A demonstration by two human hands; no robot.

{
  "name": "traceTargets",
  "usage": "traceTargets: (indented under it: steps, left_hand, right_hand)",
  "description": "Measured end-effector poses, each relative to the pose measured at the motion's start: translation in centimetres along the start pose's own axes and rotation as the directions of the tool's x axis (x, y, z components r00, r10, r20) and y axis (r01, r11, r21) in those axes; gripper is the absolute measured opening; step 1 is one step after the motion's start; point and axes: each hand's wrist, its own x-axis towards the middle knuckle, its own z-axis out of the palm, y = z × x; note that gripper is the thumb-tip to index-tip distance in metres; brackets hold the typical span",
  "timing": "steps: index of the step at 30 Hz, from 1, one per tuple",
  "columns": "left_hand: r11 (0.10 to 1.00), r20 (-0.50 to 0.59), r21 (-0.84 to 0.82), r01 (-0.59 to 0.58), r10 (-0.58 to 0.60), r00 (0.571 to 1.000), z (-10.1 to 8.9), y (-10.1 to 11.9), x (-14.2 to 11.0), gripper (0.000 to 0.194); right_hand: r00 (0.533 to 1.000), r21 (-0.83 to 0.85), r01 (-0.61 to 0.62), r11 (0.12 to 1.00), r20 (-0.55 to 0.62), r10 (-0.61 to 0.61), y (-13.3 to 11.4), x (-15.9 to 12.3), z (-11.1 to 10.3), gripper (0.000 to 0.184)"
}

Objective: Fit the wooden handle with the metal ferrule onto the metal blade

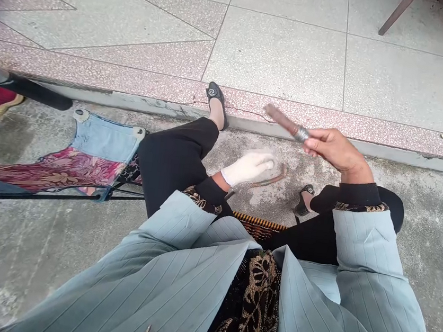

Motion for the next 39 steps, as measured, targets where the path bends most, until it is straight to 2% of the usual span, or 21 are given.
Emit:
traceTargets:
  steps: [2, 4, 6, 8, 11, 17, 20, 22, 23, 25, 26, 27, 28, 29, 30, 31, 33, 34, 35, 37, 39]
  left_hand:
    - [0.999, 0.065, 0.025, -0.025, 0.023, 0.998, 0.5, 0.6, -0.1, 0.028]
    - [0.999, 0.095, 0.047, -0.025, 0.02, 0.995, 0.9, 1.0, -0.2, 0.028]
    - [0.997, 0.101, 0.076, -0.007, -0.001, 0.995, 0.9, 1.2, -0.2, 0.027]
    - [0.992, 0.117, 0.124, -0.004, -0.011, 0.993, 0.8, 1.3, -0.3, 0.026]
    - [0.977, 0.153, 0.207, -0.047, 0.015, 0.988, 0.6, 1.2, -0.4, 0.025]
    - [0.943, 0.149, 0.312, -0.116, 0.072, 0.986, 0.4, 1.1, -0.4, 0.034]
    - [0.937, 0.16, 0.324, -0.132, 0.084, 0.984, 0.1, 1.0, -0.4, 0.033]
    - [0.944, 0.142, 0.307, -0.124, 0.084, 0.986, -0.3, 0.6, -0.3, 0.032]
    - [0.951, 0.127, 0.289, -0.113, 0.079, 0.989, -0.6, 0.3, -0.3, 0.031]
    - [0.971, 0.099, 0.226, -0.081, 0.06, 0.993, -1.1, -0.3, -0.1, 0.03]
    - [0.982, 0.091, 0.178, -0.064, 0.048, 0.995, -1.3, -0.6, 0.0, 0.03]
    - [0.992, 0.075, 0.123, -0.043, 0.034, 0.997, -1.5, -0.8, 0.1, 0.031]
    - [0.997, 0.06, 0.069, -0.022, 0.018, 0.998, -1.5, -0.9, 0.2, 0.032]
    - [1.0, 0.049, 0.023, -0.006, 0.005, 0.999, -1.4, -0.9, 0.3, 0.033]
    - [1.0, 0.043, -0.01, 0.0, 0.0, 0.999, -1.3, -0.8, 0.3, 0.034]
    - [1.0, 0.046, -0.027, -0.005, 0.006, 0.999, -1.1, -0.6, 0.3, 0.035]
    - [0.999, 0.107, -0.028, -0.044, 0.046, 0.993, -0.6, -0.2, 0.3, 0.036]
    - [0.997, 0.155, -0.019, -0.071, 0.073, 0.985, -0.4, 0.0, 0.3, 0.036]
    - [0.996, 0.189, -0.005, -0.093, 0.092, 0.978, -0.3, 0.1, 0.2, 0.036]
    - [0.992, 0.217, 0.042, -0.117, 0.106, 0.971, -0.1, 0.1, 0.1, 0.035]
    - [0.987, 0.185, 0.105, -0.121, 0.1, 0.978, -0.2, -0.2, 0.0, 0.033]
  right_hand:
    - [0.976, -0.01, -0.057, 0.998, -0.212, 0.054, 0.7, 0.6, 0.0, 0.035]
    - [0.943, -0.161, -0.201, 0.966, -0.3, 0.146, 1.7, 1.5, 0.5, 0.029]
    - [0.923, -0.408, -0.328, 0.852, -0.331, 0.197, 2.5, 2.3, 1.3, 0.025]
    - [0.922, -0.631, -0.375, 0.679, -0.327, 0.205, 2.9, 2.8, 2.2, 0.025]
    - [0.93, -0.798, -0.365, 0.48, -0.285, 0.233, 2.8, 3.1, 3.2, 0.028]
    - [0.932, -0.883, -0.311, 0.352, -0.212, 0.293, 3.0, 3.6, 3.6, 0.032]
    - [0.908, -0.919, -0.253, 0.301, -0.118, 0.401, 3.2, 3.7, 4.0, 0.03]
    - [0.834, -0.919, -0.137, 0.369, 0.094, 0.543, 2.9, 3.4, 4.4, 0.024]
    - [0.76, -0.879, -0.079, 0.47, 0.252, 0.599, 2.6, 3.1, 4.4, 0.021]
    - [0.603, -0.678, -0.042, 0.734, 0.568, 0.56, 1.7, 2.3, 4.2, 0.022]
    - [0.587, -0.539, -0.057, 0.84, 0.663, 0.465, 1.3, 1.9, 3.9, 0.027]
    - [0.625, -0.398, -0.071, 0.915, 0.697, 0.352, 0.9, 1.6, 3.4, 0.033]
    - [0.732, -0.278, -0.063, 0.958, 0.64, 0.234, 0.6, 1.3, 2.9, 0.039]
    - [0.851, -0.182, -0.045, 0.982, 0.508, 0.133, 0.4, 1.1, 2.4, 0.042]
    - [0.942, -0.099, -0.026, 0.995, 0.331, 0.057, 0.4, 1.1, 1.9, 0.042]
    - [0.99, -0.053, -0.008, 0.999, 0.138, 0.015, 0.5, 1.2, 1.5, 0.041]
    - [0.986, -0.086, -0.056, 0.995, -0.161, 0.042, 1.2, 1.8, 1.2, 0.039]
    - [0.966, -0.167, -0.13, 0.977, -0.243, 0.087, 1.5, 2.2, 1.3, 0.037]
    - [0.948, -0.284, -0.225, 0.932, -0.286, 0.141, 1.9, 2.6, 1.6, 0.035]
    - [0.929, -0.555, -0.363, 0.748, -0.283, 0.239, 2.5, 3.4, 2.4, 0.03]
    - [0.923, -0.766, -0.361, 0.532, -0.212, 0.321, 2.9, 3.9, 3.5, 0.028]
